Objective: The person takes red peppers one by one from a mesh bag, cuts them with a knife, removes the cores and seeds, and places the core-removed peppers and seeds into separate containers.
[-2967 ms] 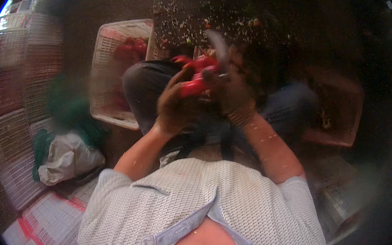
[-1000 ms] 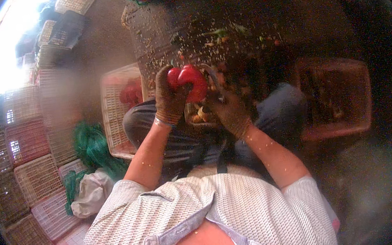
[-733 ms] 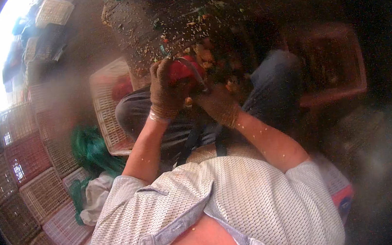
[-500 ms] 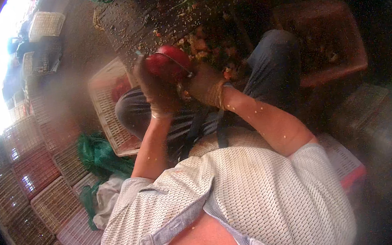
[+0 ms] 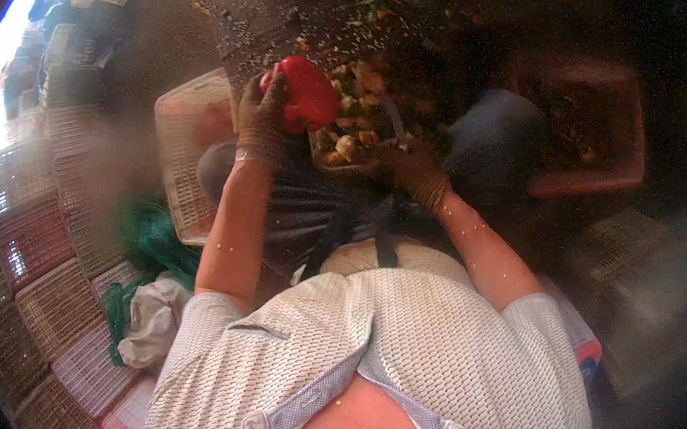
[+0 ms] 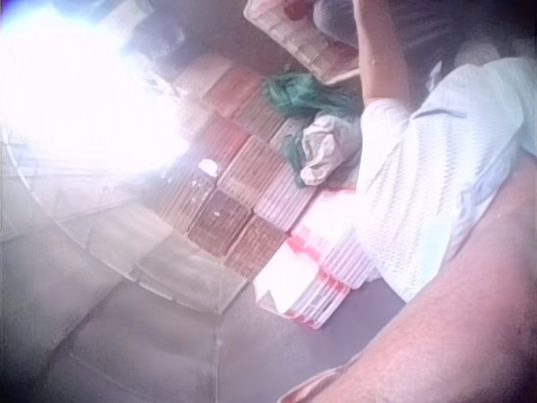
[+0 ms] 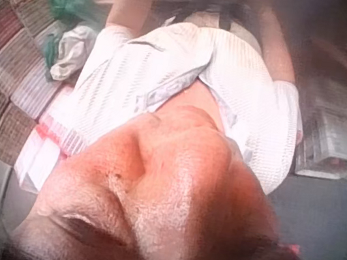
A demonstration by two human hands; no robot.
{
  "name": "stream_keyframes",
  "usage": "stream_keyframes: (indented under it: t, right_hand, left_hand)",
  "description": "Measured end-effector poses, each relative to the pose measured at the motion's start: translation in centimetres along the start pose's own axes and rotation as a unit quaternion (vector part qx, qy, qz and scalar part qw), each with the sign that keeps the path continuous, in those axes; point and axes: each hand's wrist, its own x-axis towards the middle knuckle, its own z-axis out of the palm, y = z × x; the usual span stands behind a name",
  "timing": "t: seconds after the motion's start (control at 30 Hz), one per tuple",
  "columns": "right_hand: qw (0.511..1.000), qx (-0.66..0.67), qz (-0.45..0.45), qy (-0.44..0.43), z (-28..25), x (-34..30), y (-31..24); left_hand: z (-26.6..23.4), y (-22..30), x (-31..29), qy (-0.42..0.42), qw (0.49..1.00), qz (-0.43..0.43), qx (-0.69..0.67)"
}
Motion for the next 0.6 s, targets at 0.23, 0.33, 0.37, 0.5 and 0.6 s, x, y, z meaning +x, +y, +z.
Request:
stream_keyframes:
  t: [0.23,0.33,0.37,0.5,0.6]
  right_hand:
    - [0.980,0.168,-0.099,-0.034,-0.6,-1.8,-6.6]
    - [0.961,0.227,-0.151,-0.050,-1.0,-1.1,-6.6]
    - [0.970,0.173,-0.159,-0.058,-1.8,-1.2,-7.1]
    - [0.984,0.099,-0.133,-0.067,-2.2,-2.5,-9.8]
    - [0.980,0.158,-0.053,-0.108,-2.6,-3.5,-11.3]
  left_hand:
    - [6.0,3.6,-5.4,-0.164,0.967,0.086,0.177]
    - [6.7,4.2,-5.3,-0.186,0.970,0.071,0.139]
    - [6.7,3.7,-4.9,-0.191,0.976,0.043,0.099]
    - [6.7,1.9,-3.7,-0.176,0.977,-0.062,-0.099]
    - [6.4,-0.3,-3.4,-0.194,0.951,-0.121,-0.209]
